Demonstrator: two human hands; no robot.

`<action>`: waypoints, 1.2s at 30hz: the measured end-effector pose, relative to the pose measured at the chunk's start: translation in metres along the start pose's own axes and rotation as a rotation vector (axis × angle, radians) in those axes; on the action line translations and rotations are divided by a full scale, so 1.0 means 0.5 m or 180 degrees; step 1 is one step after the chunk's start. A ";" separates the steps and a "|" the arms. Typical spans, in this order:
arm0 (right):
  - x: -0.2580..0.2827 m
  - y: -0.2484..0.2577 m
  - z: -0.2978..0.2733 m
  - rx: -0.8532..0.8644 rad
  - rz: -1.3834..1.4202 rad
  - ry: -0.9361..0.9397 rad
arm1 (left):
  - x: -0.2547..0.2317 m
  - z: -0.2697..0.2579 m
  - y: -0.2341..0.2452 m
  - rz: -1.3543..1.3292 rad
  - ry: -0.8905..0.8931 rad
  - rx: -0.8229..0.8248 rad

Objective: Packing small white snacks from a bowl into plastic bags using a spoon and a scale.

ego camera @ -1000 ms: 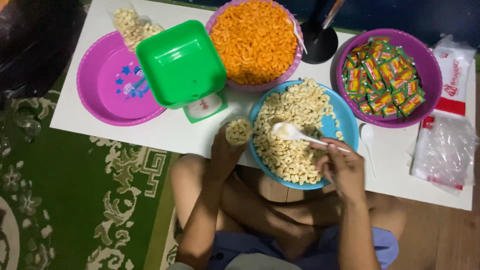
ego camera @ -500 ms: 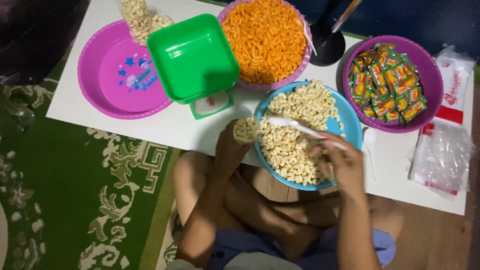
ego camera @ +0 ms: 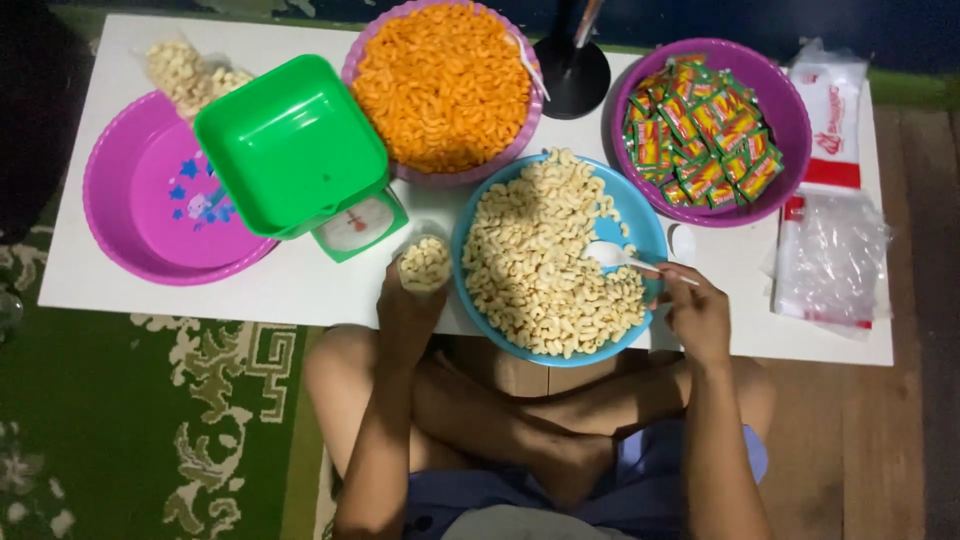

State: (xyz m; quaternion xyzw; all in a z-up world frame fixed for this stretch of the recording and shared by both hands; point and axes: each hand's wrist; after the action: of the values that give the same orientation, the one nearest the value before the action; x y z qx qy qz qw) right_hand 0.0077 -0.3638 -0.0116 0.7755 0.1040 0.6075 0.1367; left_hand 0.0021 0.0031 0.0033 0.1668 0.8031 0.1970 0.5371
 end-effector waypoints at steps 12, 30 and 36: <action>0.023 -0.019 -0.009 0.0059 0.0912 -0.0298 | -0.003 0.002 -0.008 -0.0023 -0.0136 -0.0164; 0.027 -0.030 0.001 0.0230 0.0575 -0.0018 | -0.002 -0.003 -0.002 -0.0010 -0.0148 0.0075; 0.031 -0.042 0.006 0.0330 0.0783 -0.0191 | -0.021 -0.003 0.002 -0.0004 0.0011 0.0120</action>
State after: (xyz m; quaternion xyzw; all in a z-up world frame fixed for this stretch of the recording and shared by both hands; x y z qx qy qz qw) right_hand 0.0146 -0.3389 -0.0051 0.8062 0.0352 0.5901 0.0240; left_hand 0.0046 -0.0016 0.0128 0.1760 0.8077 0.1817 0.5326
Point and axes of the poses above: each hand's wrist, its own z-axis towards the middle knuckle, its own y-axis out of the back of the hand, x = y × z, and after that the axes turned 14 degrees about x, right-handed
